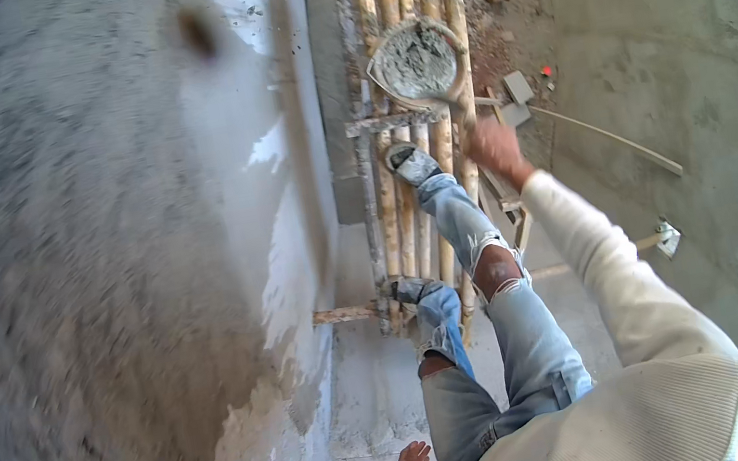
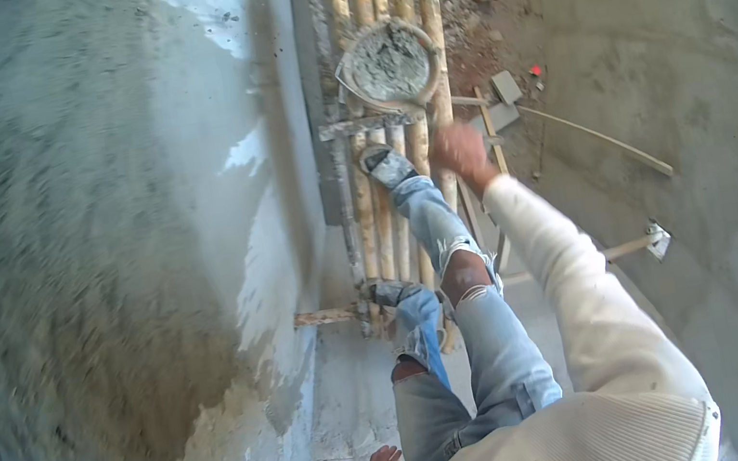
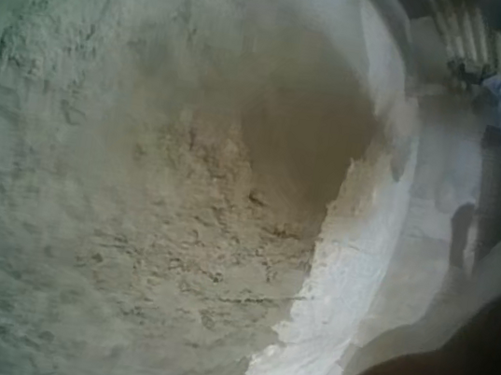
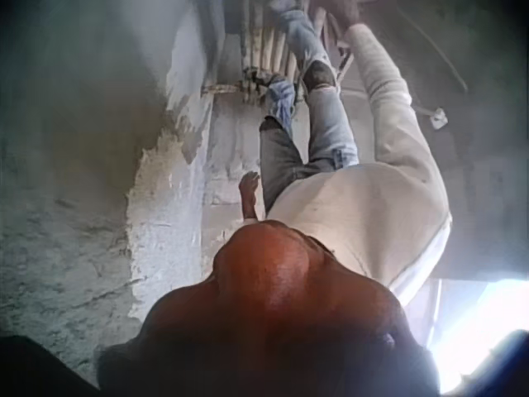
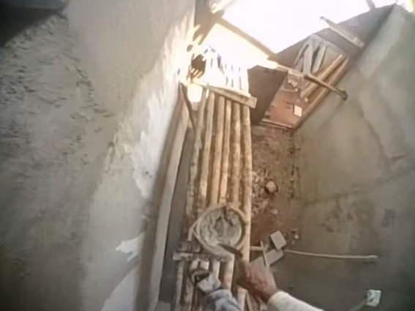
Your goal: The person scoops cement mortar from a bucket into a handheld container and applies the mortar onto a wall using a trowel.
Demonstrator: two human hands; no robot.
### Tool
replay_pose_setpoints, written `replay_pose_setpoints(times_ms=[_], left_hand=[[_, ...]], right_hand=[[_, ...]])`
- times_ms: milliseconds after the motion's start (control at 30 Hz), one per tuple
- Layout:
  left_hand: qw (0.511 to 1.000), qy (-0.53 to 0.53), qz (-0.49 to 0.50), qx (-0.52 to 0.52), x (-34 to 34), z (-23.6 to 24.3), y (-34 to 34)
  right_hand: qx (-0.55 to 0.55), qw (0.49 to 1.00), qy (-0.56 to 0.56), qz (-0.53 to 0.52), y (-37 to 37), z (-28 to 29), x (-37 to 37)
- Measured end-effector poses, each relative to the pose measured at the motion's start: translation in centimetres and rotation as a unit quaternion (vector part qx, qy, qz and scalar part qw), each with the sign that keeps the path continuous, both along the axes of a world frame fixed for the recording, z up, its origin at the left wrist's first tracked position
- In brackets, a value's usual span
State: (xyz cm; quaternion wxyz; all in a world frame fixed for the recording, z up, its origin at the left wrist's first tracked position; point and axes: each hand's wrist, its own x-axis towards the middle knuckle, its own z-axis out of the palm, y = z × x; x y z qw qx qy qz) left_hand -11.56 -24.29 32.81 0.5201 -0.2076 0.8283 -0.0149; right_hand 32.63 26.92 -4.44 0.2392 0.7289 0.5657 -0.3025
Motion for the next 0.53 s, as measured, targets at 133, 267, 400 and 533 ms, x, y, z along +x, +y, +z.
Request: replay_pose_setpoints(times_ms=[133, 267, 400, 533], left_hand=[[0.997, -0.033, -0.011, -0.065, 2.0, -3.0, 1.9], [0.998, -0.025, -0.003, -0.063, 2.9, -5.7, 5.2], [0.996, -0.030, -0.007, -0.084, 3.6, -6.9, 7.3], [0.976, -0.115, -0.182, -0.042, 3.2, -8.0, 7.6]], right_hand=[[0.190, 0.979, -0.009, 0.074, 9.2, -13.8, 8.6], [0.122, 0.987, 0.104, 0.000, 8.2, -17.3, 6.4], [0.181, 0.949, 0.181, -0.182, 4.8, -17.8, 4.1], [0.041, 0.843, 0.313, -0.436, 7.4, -22.1, 2.7]])
